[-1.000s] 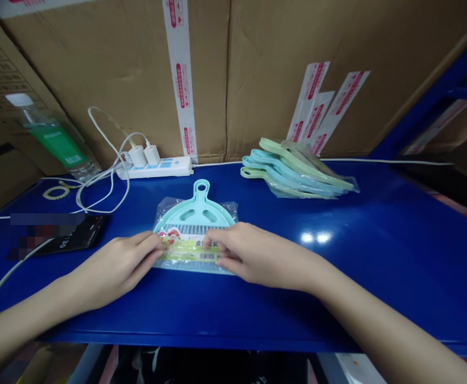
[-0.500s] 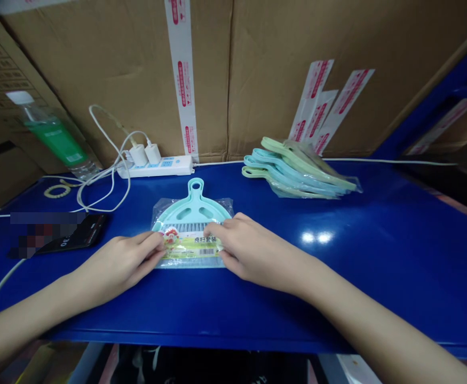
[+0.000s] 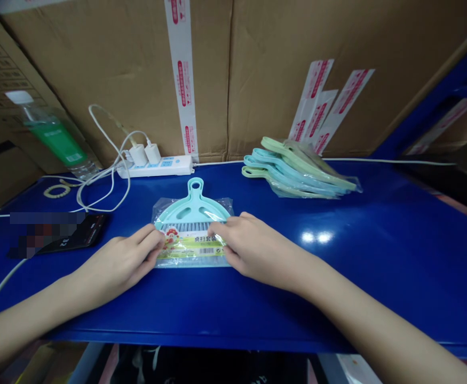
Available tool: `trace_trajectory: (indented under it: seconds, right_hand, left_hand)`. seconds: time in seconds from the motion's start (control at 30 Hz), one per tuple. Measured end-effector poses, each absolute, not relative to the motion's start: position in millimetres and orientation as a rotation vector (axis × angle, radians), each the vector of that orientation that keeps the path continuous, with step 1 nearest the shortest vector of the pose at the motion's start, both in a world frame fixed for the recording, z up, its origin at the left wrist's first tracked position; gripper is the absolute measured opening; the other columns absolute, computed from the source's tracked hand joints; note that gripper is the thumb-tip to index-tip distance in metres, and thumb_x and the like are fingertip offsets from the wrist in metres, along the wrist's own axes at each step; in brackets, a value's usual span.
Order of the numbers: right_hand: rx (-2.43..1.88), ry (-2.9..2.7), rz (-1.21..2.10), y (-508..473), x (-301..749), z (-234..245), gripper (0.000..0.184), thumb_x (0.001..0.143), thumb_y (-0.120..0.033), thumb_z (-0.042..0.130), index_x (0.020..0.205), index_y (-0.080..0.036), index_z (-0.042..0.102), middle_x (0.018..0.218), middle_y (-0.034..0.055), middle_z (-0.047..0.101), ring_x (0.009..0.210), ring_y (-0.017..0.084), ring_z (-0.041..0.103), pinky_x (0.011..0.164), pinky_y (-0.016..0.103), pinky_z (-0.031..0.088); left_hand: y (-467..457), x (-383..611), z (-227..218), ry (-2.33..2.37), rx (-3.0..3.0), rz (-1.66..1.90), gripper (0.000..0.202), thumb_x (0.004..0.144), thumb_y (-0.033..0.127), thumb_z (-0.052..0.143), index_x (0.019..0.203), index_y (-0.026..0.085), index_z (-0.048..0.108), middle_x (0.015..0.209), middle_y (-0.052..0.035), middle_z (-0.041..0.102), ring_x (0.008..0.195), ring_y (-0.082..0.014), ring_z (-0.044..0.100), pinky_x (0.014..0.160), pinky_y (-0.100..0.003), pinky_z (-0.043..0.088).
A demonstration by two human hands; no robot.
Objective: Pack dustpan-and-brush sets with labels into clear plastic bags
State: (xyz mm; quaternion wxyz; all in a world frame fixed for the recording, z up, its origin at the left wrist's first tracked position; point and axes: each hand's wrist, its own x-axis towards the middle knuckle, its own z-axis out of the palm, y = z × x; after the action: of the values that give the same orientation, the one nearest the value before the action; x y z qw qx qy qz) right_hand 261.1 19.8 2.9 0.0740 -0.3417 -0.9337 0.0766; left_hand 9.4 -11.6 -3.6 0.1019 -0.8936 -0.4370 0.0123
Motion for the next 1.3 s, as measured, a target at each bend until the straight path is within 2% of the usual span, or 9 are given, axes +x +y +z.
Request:
trace_trajectory:
  seconds: [0.23,0.6,0.87,0.97,1.3]
  right_hand:
    - [-1.122,-2.783,0.252,19.8,262.0,2.2,0.035,0.079,-0.007,0.046,0.109,-0.018,0.06,0.088,0.0063,0.069,0.077,0.019,0.065,0.065,0.026,0.045]
    - [-1.04,-2.76,0.279,22.3,265.6,-2.1,0.036,0.078,-0.008,0.047,0.109,-0.02,0.061,0.085,0.0049,0.07,0.072,0.018,0.065,0.063,0.026,0.046]
    - [-1.031,-2.791,0.269,22.3,266.9,-0.6,0.032,0.08,-0.009,0.046,0.107,-0.02,0.06,0.083,0.0043,0.068,0.069,0.017,0.063,0.061,0.025,0.044]
    - [-1.025,-2.794,0.269,22.2,267.2,-0.4,0.032,0.081,-0.01,0.046,0.108,-0.021,0.06,0.083,0.0039,0.068,0.069,0.016,0.063,0.061,0.025,0.043]
    - [-1.001,-2.792,0.283,21.7,268.3,-0.4,0.031,0.081,-0.008,0.047,0.107,-0.021,0.059,0.086,0.005,0.068,0.071,0.017,0.063,0.061,0.026,0.044]
  left_hand:
    - [-11.9,12.1,-0.9,-1.33,-2.571,0.158,0.016,0.089,0.015,0.041,0.1,0.017,0.052,0.088,-0.0023,0.056,0.046,-0.0125,0.052,0.04,-0.026,0.039]
    - [-12.4,10.8,-4.1,-1.152,-2.505,-0.106,0.015,0.086,0.01,0.043,0.095,0.017,0.054,0.083,-0.0029,0.054,0.056,-0.0148,0.055,0.04,-0.024,0.039]
    - [-11.7,10.1,-2.2,-1.063,-2.596,-0.031,0.017,0.086,0.008,0.043,0.095,0.017,0.054,0.087,-0.005,0.058,0.071,-0.0179,0.061,0.052,-0.027,0.051]
    - [-11.0,9.4,-3.0,-1.052,-2.632,0.017,0.02,0.085,0.006,0.042,0.096,0.017,0.055,0.087,-0.0047,0.059,0.072,-0.0178,0.062,0.055,-0.027,0.052]
    - [-9.3,9.3,-3.9,-0.953,-2.591,0.047,0.026,0.084,0.002,0.039,0.1,0.015,0.055,0.088,-0.0056,0.061,0.069,-0.0182,0.063,0.053,-0.028,0.052]
